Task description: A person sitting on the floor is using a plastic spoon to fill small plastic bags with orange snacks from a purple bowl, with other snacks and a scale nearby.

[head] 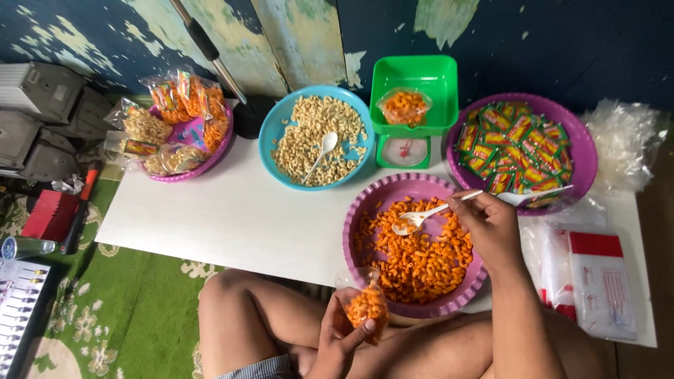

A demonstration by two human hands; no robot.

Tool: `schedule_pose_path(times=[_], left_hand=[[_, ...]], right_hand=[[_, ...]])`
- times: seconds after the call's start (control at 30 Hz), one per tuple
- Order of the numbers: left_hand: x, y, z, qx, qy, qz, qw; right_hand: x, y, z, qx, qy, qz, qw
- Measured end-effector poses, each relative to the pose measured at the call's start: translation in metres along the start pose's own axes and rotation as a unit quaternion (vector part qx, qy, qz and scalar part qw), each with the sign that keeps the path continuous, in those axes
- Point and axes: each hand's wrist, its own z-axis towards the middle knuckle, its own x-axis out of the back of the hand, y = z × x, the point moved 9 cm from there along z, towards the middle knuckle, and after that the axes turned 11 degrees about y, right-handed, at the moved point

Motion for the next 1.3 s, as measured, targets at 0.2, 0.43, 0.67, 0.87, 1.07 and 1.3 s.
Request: schedule_pose_path(times=[0.2,0.43,0.67,0.87,1.07,1.3], left_hand=[[-0.028,0.008,0.021,0.036,0.001,-0.1,0.994],[-0.065,0.005,0.054,0.061,-0.021,-0.092,0.994],[-0.089,0.025,0.062,-0.098,-0.025,0.133,0.986],[-0.106,0.045,0.058,-0.132,-0.027,0.208,0.969],[-0.116,0.044,0.056,-0.085,-0.042,0.154,0.984],[-0.116,0.05,0.056,-0.102,-0.012,0.142,0.985]], right_hand=[[0.008,-0.004,0.001,-0.01,0.023,0.082,0.996],[0.024,-0.019,-0.004,0.024,0.103,0.214,0.971],[0.023,-0.035,-0.023,0.124,0.116,0.147,0.974],[0.015,-0.05,-0.035,0.248,0.064,0.125,0.958],[0.012,-0.058,-0.04,0.269,0.029,0.125,0.955],[0.015,-0.075,-0.049,0.318,-0.005,0.176,0.932]])
